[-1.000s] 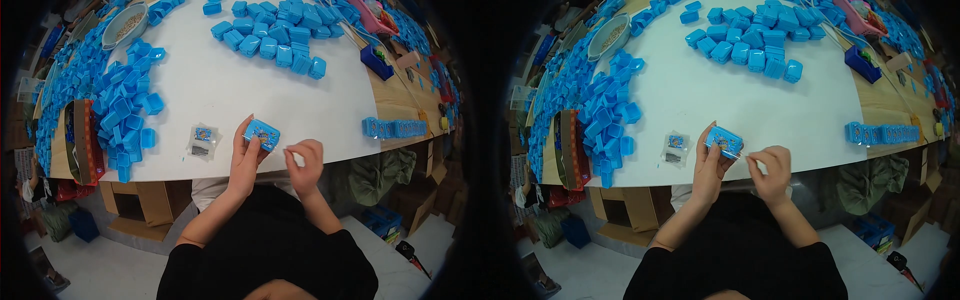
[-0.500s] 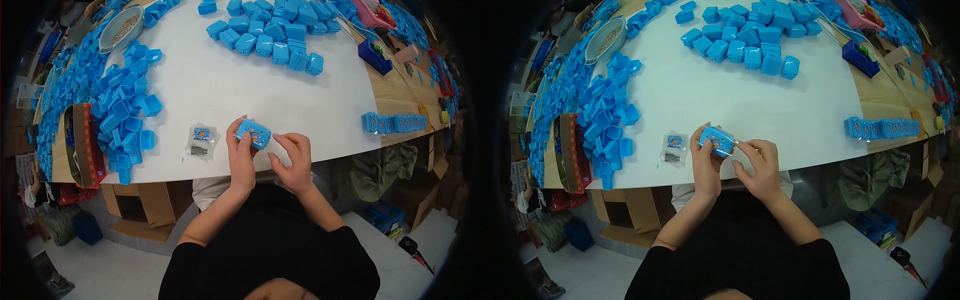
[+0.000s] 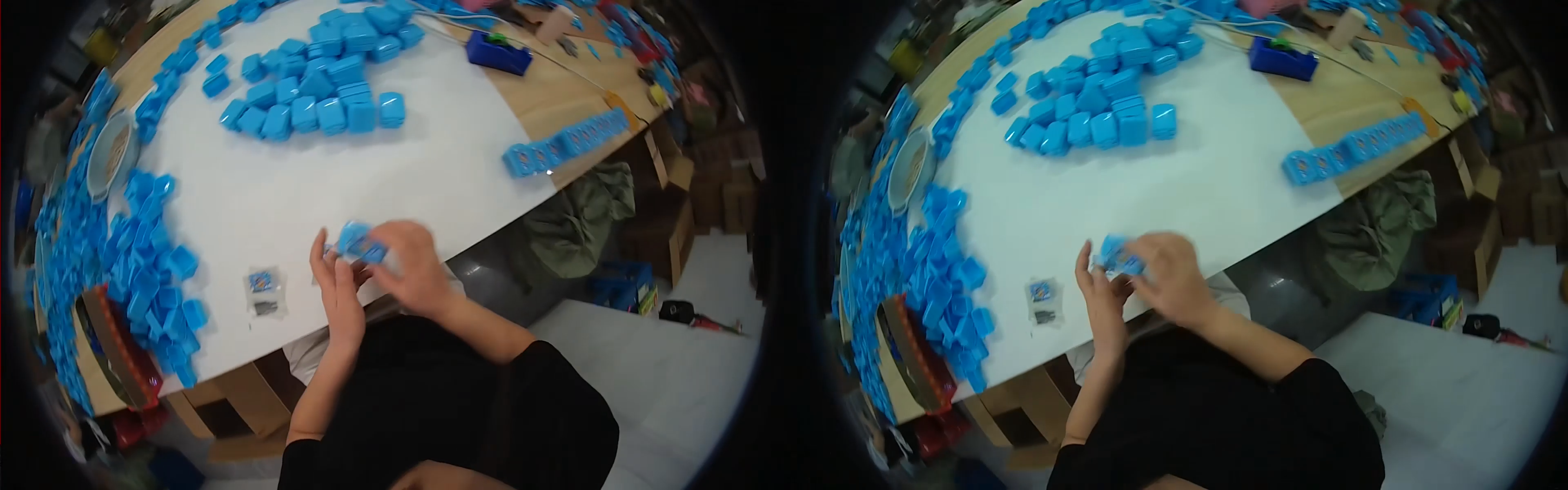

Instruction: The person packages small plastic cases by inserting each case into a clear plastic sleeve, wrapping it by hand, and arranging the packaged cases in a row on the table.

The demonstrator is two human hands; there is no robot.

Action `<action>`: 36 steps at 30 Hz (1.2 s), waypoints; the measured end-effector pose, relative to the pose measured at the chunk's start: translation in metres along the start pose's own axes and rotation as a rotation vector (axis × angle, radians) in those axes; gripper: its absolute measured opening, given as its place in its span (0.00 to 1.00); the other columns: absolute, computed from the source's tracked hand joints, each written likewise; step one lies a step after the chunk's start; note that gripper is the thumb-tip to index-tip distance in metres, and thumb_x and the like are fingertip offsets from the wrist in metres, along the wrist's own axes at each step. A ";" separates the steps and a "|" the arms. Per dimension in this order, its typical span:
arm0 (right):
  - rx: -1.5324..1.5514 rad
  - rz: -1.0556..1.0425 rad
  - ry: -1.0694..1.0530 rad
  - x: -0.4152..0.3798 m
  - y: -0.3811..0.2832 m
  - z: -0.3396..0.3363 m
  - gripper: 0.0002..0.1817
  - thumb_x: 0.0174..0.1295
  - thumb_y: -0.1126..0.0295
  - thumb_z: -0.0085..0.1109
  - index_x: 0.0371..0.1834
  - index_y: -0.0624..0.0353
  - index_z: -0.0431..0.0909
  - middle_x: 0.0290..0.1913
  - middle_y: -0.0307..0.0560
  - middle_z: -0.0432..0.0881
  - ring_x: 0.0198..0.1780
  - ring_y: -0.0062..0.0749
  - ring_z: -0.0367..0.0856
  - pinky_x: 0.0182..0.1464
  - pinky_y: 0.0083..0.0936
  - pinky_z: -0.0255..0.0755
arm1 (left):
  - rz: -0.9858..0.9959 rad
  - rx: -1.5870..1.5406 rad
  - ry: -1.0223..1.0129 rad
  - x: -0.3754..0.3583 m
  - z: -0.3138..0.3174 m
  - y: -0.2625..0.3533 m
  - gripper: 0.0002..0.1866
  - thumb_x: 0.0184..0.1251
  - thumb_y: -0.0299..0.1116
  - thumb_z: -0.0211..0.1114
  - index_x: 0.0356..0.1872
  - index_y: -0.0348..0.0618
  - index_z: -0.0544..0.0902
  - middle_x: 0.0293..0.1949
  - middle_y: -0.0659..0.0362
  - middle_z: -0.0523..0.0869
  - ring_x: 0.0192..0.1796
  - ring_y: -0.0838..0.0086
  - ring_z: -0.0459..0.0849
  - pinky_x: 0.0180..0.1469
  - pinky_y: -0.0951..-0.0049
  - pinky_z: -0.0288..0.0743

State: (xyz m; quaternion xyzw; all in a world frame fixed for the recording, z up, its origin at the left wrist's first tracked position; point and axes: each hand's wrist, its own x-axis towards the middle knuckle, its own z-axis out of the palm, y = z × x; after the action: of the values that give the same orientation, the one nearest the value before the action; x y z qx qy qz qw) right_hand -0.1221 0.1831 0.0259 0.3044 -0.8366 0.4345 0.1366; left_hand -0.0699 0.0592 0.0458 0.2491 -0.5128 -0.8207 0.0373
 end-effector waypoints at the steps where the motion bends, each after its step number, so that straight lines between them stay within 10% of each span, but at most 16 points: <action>1: -0.070 0.073 0.145 0.002 0.020 -0.019 0.31 0.47 0.75 0.66 0.59 0.58 0.71 0.55 0.48 0.75 0.55 0.43 0.73 0.60 0.35 0.65 | -0.006 0.002 -0.027 0.004 -0.002 -0.004 0.24 0.77 0.35 0.50 0.70 0.40 0.62 0.59 0.51 0.72 0.55 0.68 0.74 0.59 0.72 0.68; 5: -0.792 0.188 0.535 0.000 0.119 -0.135 0.26 0.56 0.72 0.65 0.60 0.58 0.71 0.54 0.48 0.76 0.55 0.43 0.70 0.62 0.36 0.60 | 0.705 1.064 0.023 0.028 -0.048 -0.016 0.28 0.71 0.31 0.57 0.70 0.37 0.62 0.68 0.46 0.69 0.72 0.52 0.64 0.70 0.55 0.58; 13: -1.305 0.170 0.505 -0.021 0.190 -0.186 0.24 0.58 0.68 0.66 0.60 0.51 0.74 0.56 0.46 0.77 0.62 0.45 0.68 0.62 0.40 0.64 | 0.663 1.575 0.001 0.033 -0.061 -0.031 0.26 0.66 0.32 0.61 0.66 0.39 0.70 0.70 0.49 0.67 0.75 0.52 0.59 0.74 0.48 0.47; 16: -1.194 0.089 0.634 -0.011 0.159 -0.166 0.22 0.59 0.70 0.65 0.58 0.54 0.76 0.54 0.46 0.78 0.58 0.44 0.71 0.60 0.38 0.65 | 0.659 1.546 0.044 0.034 -0.066 -0.033 0.25 0.66 0.33 0.60 0.65 0.40 0.71 0.69 0.49 0.69 0.74 0.53 0.61 0.74 0.49 0.48; 21: -0.143 0.211 0.054 -0.001 0.045 -0.006 0.18 0.57 0.74 0.65 0.52 0.61 0.79 0.46 0.46 0.78 0.48 0.40 0.74 0.54 0.30 0.68 | 0.809 0.960 0.143 0.027 -0.078 -0.021 0.22 0.65 0.27 0.60 0.61 0.39 0.74 0.66 0.50 0.71 0.73 0.54 0.63 0.72 0.56 0.55; 28: -0.126 0.105 -0.149 -0.003 0.022 0.067 0.10 0.56 0.75 0.66 0.42 0.60 0.83 0.40 0.41 0.75 0.43 0.35 0.71 0.48 0.25 0.68 | 0.485 0.570 0.098 0.009 -0.095 -0.006 0.19 0.66 0.25 0.60 0.58 0.39 0.74 0.65 0.49 0.72 0.68 0.59 0.69 0.69 0.62 0.62; 34: 0.029 0.206 -0.200 0.007 0.021 0.060 0.06 0.57 0.76 0.64 0.38 0.59 0.84 0.41 0.40 0.76 0.44 0.32 0.71 0.46 0.23 0.67 | 0.749 1.026 0.209 0.028 -0.078 -0.003 0.19 0.64 0.24 0.64 0.56 0.39 0.75 0.56 0.50 0.79 0.59 0.61 0.77 0.61 0.66 0.70; 36: 0.162 0.202 -0.233 0.024 0.014 0.046 0.08 0.57 0.76 0.64 0.40 0.58 0.84 0.43 0.41 0.78 0.46 0.32 0.72 0.49 0.24 0.68 | 0.398 0.539 0.108 0.032 -0.077 0.001 0.20 0.64 0.25 0.65 0.57 0.39 0.75 0.53 0.52 0.80 0.55 0.63 0.80 0.58 0.69 0.72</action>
State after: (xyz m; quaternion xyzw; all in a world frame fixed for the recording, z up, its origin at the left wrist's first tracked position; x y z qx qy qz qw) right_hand -0.1481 0.1425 0.0017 0.2770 -0.8353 0.4739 -0.0308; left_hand -0.0633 -0.0148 0.0082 0.1882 -0.7473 -0.6177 0.1569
